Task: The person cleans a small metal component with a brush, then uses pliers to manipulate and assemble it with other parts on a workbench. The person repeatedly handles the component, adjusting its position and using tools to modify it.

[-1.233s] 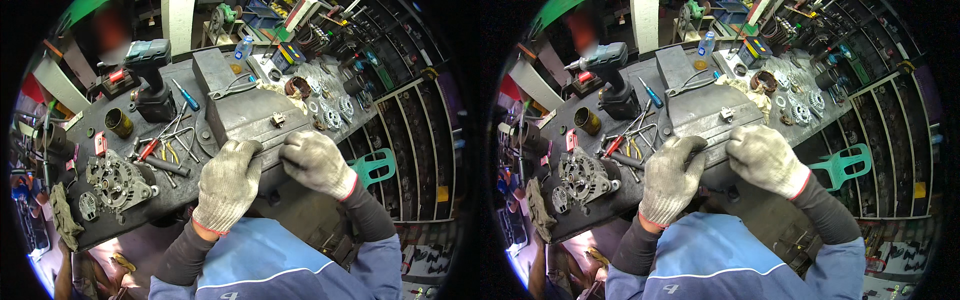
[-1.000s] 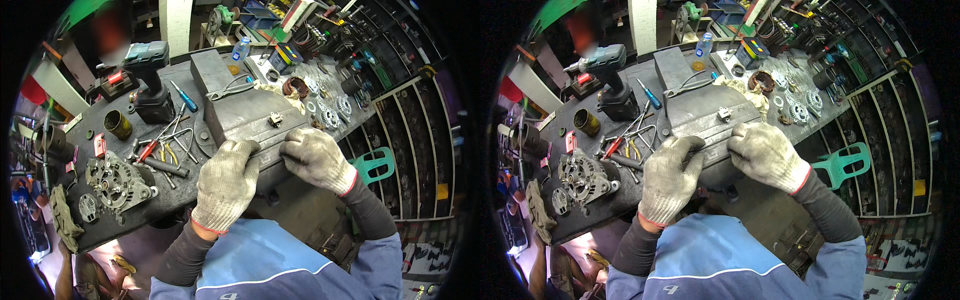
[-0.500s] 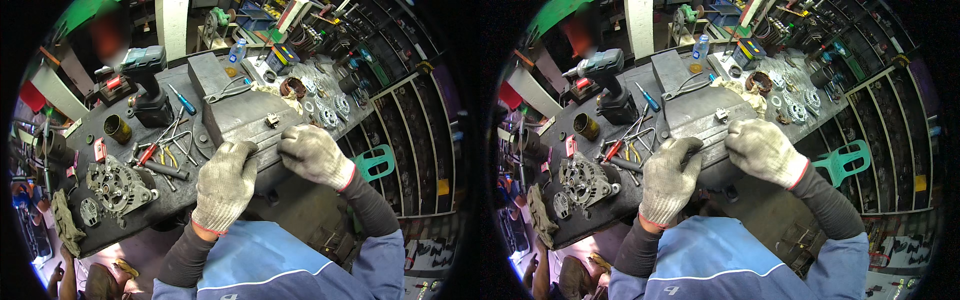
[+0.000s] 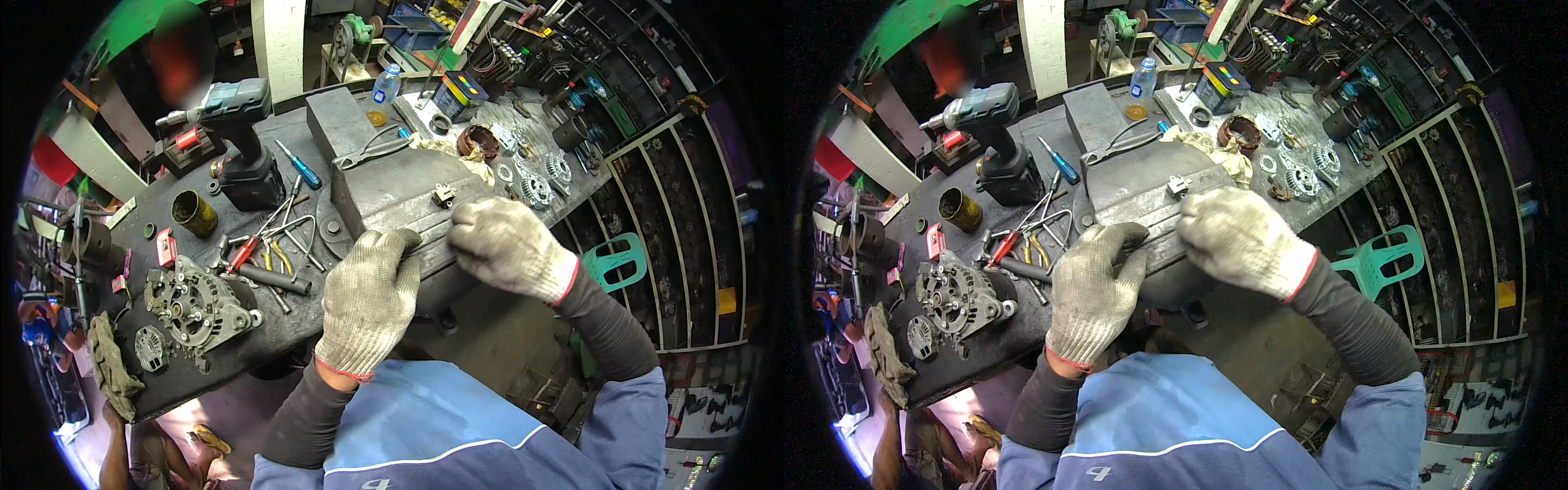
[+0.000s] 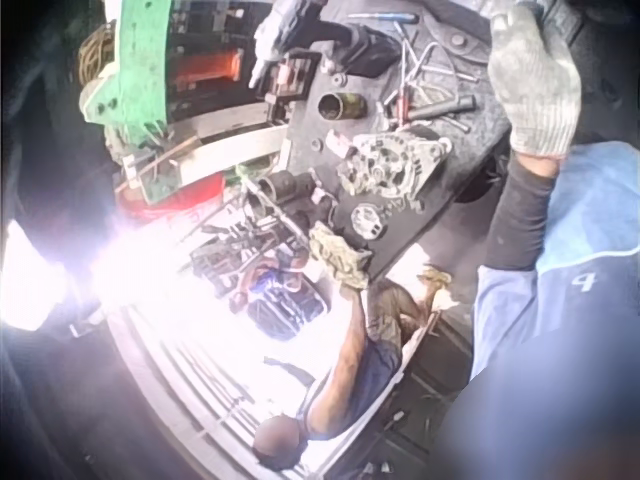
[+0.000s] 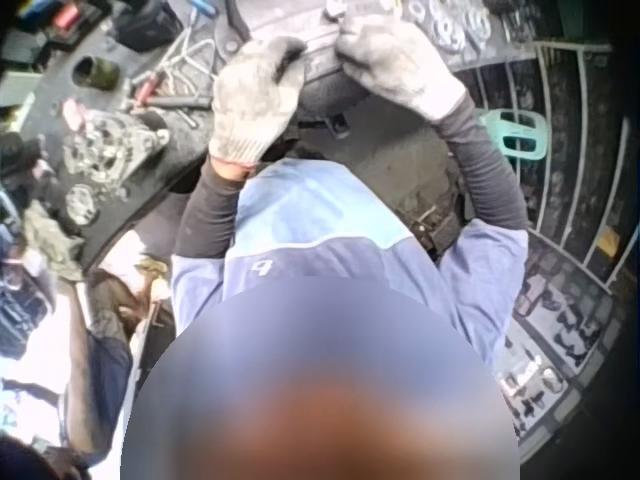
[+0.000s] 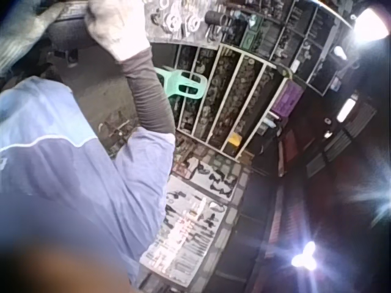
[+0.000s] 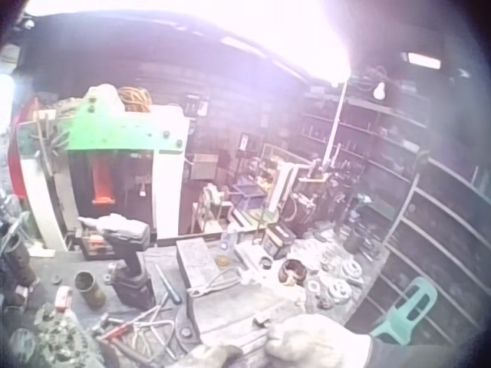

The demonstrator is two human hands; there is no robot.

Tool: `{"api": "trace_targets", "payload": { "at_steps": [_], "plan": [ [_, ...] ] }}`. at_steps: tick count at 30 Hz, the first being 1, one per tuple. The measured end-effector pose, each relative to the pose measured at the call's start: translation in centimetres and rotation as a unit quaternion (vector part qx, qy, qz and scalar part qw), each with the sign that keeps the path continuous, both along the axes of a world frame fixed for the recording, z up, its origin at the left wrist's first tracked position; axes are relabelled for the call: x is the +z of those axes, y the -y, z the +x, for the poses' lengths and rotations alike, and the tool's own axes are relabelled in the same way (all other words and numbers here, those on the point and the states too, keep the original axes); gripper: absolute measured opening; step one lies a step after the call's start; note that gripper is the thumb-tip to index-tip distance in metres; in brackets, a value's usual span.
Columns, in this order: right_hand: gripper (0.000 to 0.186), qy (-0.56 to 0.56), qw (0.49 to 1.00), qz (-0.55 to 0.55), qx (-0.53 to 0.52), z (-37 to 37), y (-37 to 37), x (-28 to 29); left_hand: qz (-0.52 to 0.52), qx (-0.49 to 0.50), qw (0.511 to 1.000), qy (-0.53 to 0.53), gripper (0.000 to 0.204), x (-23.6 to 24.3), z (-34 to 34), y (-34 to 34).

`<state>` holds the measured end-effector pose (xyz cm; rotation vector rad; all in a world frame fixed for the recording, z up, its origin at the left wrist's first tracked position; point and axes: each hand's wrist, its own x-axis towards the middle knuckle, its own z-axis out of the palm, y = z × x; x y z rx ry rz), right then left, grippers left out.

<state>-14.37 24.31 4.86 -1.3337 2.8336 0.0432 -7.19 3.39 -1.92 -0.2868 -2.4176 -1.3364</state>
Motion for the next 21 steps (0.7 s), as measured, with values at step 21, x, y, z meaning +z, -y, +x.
{"api": "trace_targets", "payload": {
  "at_steps": [21],
  "plan": [
    [0.020,-0.030,0.999,-0.025,0.030,-0.35,-0.40,-0.79,0.021,-0.008,1.000,0.007,0.019,0.09,-0.02,0.02]
  ]
}}
